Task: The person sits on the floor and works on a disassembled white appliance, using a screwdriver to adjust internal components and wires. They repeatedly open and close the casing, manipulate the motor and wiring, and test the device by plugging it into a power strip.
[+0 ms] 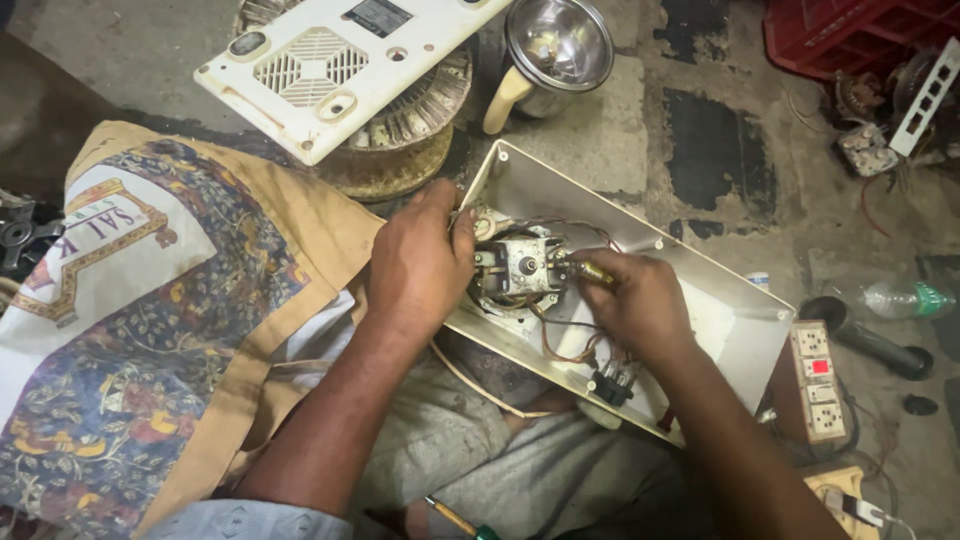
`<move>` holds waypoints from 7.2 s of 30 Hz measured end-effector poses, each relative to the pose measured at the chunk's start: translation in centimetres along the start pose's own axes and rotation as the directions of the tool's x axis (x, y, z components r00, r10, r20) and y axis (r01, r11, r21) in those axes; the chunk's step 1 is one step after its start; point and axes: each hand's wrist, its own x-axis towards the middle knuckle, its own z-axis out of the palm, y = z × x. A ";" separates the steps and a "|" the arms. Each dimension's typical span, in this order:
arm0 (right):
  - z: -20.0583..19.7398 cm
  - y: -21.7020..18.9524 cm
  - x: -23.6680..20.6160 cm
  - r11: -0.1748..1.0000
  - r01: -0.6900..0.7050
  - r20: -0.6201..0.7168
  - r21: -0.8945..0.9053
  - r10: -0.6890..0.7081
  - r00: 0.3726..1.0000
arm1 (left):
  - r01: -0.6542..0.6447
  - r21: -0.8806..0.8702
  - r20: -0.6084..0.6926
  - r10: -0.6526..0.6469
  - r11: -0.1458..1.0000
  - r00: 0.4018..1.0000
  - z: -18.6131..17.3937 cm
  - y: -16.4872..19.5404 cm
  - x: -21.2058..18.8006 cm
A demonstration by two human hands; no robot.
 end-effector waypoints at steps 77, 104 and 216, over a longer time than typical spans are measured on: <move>-9.0 -3.4 -1.3 0.907 0.345 0.389 -0.240 -0.236 0.891 | -0.113 -0.071 0.146 0.122 0.991 0.982 -1.1 0.3 1.5; -5.9 -14.1 6.6 0.523 0.530 0.739 -0.668 0.379 0.557 | -0.206 -0.162 0.103 0.224 0.965 0.969 -0.9 -1.1 1.4; -9.3 -6.5 -5.0 0.885 0.113 0.346 -0.452 0.057 0.937 | -0.234 -0.123 0.095 0.246 0.964 0.965 -1.2 -0.7 1.1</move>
